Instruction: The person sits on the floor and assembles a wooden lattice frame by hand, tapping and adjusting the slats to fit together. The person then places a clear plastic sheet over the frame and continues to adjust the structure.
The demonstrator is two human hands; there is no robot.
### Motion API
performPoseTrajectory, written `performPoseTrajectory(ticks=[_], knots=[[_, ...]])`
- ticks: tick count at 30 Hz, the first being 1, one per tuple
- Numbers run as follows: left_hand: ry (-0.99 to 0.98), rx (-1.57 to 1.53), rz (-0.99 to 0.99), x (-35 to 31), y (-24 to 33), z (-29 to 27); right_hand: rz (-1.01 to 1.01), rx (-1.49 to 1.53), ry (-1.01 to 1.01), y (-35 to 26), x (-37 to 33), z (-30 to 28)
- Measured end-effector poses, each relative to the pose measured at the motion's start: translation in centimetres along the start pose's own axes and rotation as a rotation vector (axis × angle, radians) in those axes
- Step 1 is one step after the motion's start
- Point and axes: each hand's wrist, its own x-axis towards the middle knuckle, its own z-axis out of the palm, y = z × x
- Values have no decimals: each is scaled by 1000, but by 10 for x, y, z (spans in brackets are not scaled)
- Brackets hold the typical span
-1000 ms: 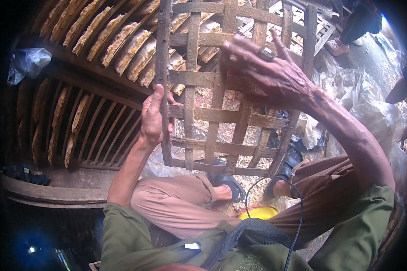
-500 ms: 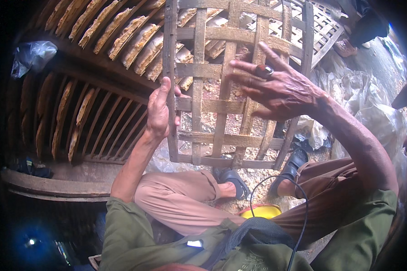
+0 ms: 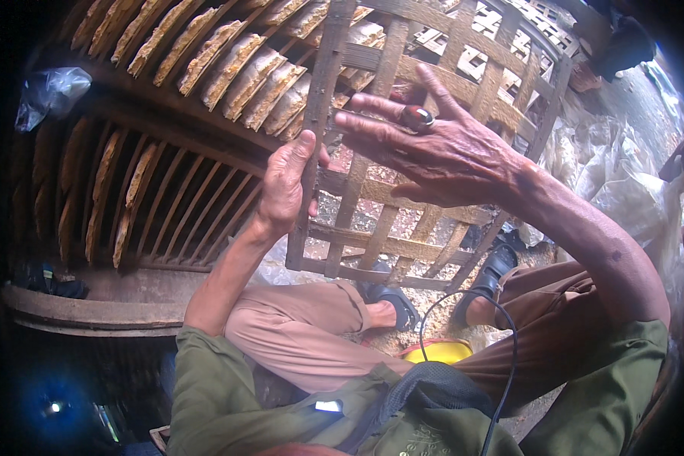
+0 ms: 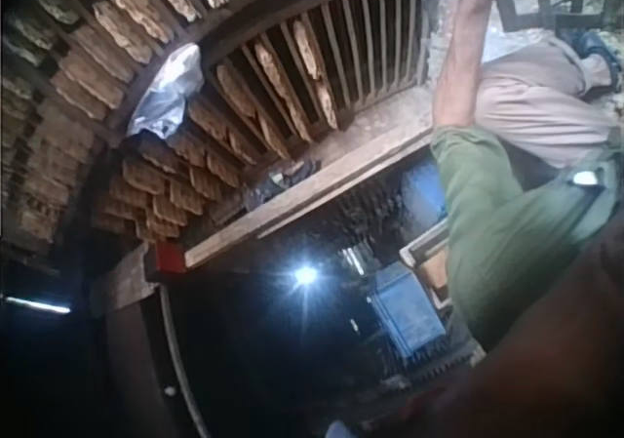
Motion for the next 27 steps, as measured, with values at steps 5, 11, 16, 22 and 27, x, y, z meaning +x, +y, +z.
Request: performPoseTrajectory(ticks=[5,11,16,22,27], knots=[[-40,24,14,4,-2,-1,246,-66,78,5,-8,12],[-41,-88,-9,10,-8,-10,0,48,-38,-9,-16,22],[-38,-217,-33,8,-11,-11,222,71,20,-39,-12,35],[-19,-169,-26,7,-10,-14,108,108,-69,-42,-10,45],[71,-178,-37,2,-6,-19,-153,98,-193,-40,-20,48]])
